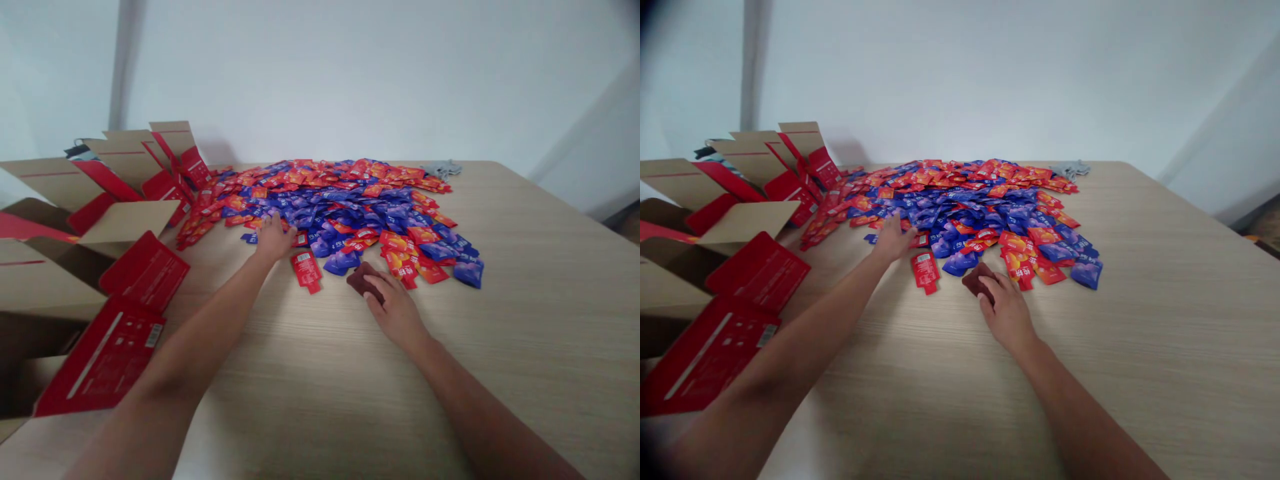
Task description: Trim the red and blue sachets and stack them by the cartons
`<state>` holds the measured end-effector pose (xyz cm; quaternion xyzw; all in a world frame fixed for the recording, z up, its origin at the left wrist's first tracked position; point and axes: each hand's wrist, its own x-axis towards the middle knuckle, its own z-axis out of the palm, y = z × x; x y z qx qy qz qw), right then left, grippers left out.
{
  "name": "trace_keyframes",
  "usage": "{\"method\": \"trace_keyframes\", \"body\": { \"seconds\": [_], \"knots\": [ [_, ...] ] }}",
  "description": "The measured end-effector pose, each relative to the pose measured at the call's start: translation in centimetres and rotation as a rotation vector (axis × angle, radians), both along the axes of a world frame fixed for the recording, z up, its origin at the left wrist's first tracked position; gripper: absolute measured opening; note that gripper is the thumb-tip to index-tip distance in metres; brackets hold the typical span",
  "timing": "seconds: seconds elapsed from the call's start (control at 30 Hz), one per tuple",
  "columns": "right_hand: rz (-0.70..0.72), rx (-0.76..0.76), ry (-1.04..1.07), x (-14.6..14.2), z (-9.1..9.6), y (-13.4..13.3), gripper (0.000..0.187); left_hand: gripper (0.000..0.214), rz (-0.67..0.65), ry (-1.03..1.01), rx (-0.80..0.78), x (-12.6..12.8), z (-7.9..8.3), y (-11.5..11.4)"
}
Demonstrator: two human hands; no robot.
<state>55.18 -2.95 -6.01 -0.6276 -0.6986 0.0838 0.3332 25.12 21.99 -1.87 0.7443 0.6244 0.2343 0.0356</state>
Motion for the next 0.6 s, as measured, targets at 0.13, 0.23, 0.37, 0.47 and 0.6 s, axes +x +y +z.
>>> {"method": "trace_keyframes", "body": {
  "seconds": [0.13,0.23,0.37,0.47,0.6],
  "knots": [
    [0.017,-0.015,0.015,0.0,0.3,0.1,0.043,0.065,-0.586,0.063,-0.005,-2.0,-0.5,-7.0],
    [0.025,-0.021,0.024,0.1,0.6,0.2,0.042,0.083,-0.774,0.16,-0.15,-3.0,-1.2,-10.5],
    [0.034,-0.014,0.054,0.4,0.4,0.4,0.043,0.08,-0.713,0.177,-0.175,-2.5,-1.6,-12.6],
    [0.05,0.021,0.105,0.7,0.0,0.7,0.042,0.076,-0.679,0.167,-0.099,-1.2,-1.4,-14.2],
    [0.057,0.052,0.138,0.9,-0.4,0.9,0.042,0.067,-0.596,0.201,-0.018,1.2,-1.0,-17.8]
  ]
}}
